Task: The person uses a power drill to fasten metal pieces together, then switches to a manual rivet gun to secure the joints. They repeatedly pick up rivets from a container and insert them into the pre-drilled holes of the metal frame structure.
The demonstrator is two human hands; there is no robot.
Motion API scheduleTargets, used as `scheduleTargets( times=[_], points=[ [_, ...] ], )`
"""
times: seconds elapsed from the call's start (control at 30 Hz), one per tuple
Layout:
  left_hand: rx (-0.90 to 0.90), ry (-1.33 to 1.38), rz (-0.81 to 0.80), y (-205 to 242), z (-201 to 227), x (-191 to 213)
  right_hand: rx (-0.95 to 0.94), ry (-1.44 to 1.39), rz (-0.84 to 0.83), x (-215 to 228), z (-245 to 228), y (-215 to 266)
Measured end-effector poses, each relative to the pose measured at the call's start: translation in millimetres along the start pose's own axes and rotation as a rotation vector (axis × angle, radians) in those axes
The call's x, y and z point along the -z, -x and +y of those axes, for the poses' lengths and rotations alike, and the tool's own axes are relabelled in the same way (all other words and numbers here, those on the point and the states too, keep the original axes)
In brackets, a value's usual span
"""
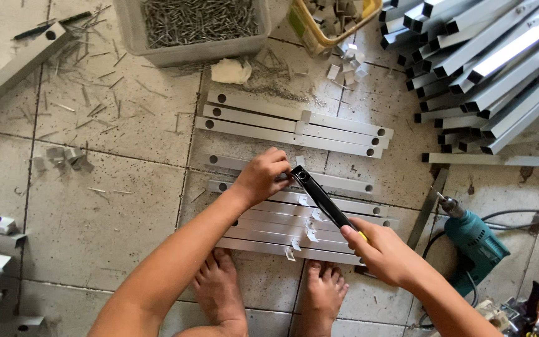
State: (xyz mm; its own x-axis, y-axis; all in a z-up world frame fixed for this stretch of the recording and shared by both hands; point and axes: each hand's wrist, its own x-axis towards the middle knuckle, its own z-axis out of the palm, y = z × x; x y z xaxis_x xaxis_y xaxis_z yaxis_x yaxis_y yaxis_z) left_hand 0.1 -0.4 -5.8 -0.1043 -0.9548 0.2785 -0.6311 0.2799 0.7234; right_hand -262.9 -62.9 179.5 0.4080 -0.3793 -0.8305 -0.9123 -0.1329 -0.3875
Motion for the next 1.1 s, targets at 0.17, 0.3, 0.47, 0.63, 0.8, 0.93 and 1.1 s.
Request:
scheduleTargets(
  times=[0.17, 0.3, 0.47, 0.63, 0.8, 0.93, 1.1],
  points=[
    [0.004, 0.005, -0.009, -1, 0, 2, -0.073, -0.315, -0.112, 3, -3, -4],
    [-0.024, 0.028, -0.009, 0, -1, 0, -0.141, -0.348, -0.101, 4, 0, -9],
    [0.093, 0.073, -0.023, 3, 17, 13, -0.218, 0.082, 0.029, -8, -8, -19],
    [0.559, 0.379, 0.344, 8, 101, 28, -0.191, 0.075, 0.111, -30, -6, -24],
    [1.427, 1.235, 0.224, -25, 142, 17, -0.215, 0.068, 0.200, -61, 11, -39],
    [1.221, 1.888, 0.456, -30, 112, -39, -0.293, -0.005, 0.220, -64, -13, -35],
    [1.309, 1.689, 0.535, -36, 116, -49, -0.289, -0.031, 0.148, -70, 2, -45]
  ],
)
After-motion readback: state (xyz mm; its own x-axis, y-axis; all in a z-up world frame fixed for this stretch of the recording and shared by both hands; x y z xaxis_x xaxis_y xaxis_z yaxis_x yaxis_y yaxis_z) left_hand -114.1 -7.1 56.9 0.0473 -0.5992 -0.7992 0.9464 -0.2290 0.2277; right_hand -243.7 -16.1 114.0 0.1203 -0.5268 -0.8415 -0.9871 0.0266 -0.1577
